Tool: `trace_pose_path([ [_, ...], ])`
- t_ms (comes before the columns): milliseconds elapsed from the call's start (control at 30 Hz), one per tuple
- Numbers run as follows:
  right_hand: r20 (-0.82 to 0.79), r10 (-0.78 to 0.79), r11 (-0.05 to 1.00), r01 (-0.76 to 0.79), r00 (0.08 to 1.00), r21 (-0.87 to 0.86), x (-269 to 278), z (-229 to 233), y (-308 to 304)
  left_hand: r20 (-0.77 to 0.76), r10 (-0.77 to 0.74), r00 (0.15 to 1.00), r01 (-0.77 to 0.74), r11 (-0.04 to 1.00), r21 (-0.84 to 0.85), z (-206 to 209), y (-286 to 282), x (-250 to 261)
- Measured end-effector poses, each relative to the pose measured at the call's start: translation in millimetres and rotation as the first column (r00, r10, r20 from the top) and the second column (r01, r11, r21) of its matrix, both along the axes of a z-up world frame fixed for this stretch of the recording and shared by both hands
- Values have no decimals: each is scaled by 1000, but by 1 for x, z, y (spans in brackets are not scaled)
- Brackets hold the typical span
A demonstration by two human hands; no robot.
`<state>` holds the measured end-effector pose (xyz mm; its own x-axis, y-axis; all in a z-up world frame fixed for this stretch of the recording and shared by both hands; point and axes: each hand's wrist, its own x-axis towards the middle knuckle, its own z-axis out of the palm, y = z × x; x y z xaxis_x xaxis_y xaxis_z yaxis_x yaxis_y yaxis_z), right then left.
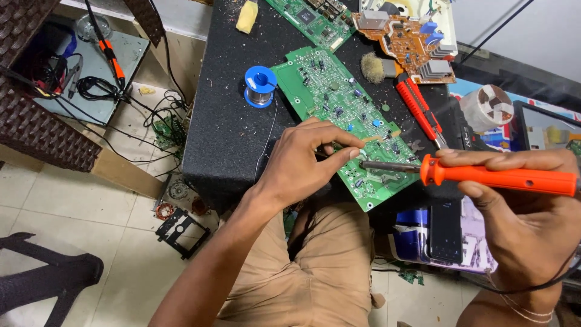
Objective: Soldering components onto a green circuit board using a soldering iron and solder wire.
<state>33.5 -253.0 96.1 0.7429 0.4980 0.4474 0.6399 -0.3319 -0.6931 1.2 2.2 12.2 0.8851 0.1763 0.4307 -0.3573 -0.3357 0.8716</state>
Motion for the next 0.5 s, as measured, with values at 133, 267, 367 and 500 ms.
trace_pose_path([
  [133,32,-1,1000,1,999,-11,3,-2,-3,23,-26,999,26,999,-18,1,0,0],
  [267,15,5,1000,-5,1000,-13,-2,2,3,31,-31,999,32,999,-22,1,-1,0],
  [367,29,-19,1000,19,999,-7,1,-2,-1,29,-36,999,37,999,-31,2,-1,0],
  [500,-5,-6,1000,6,1000,28,1,-4,-2,11,-11,1000,12,1000,-5,5,-3,1],
])
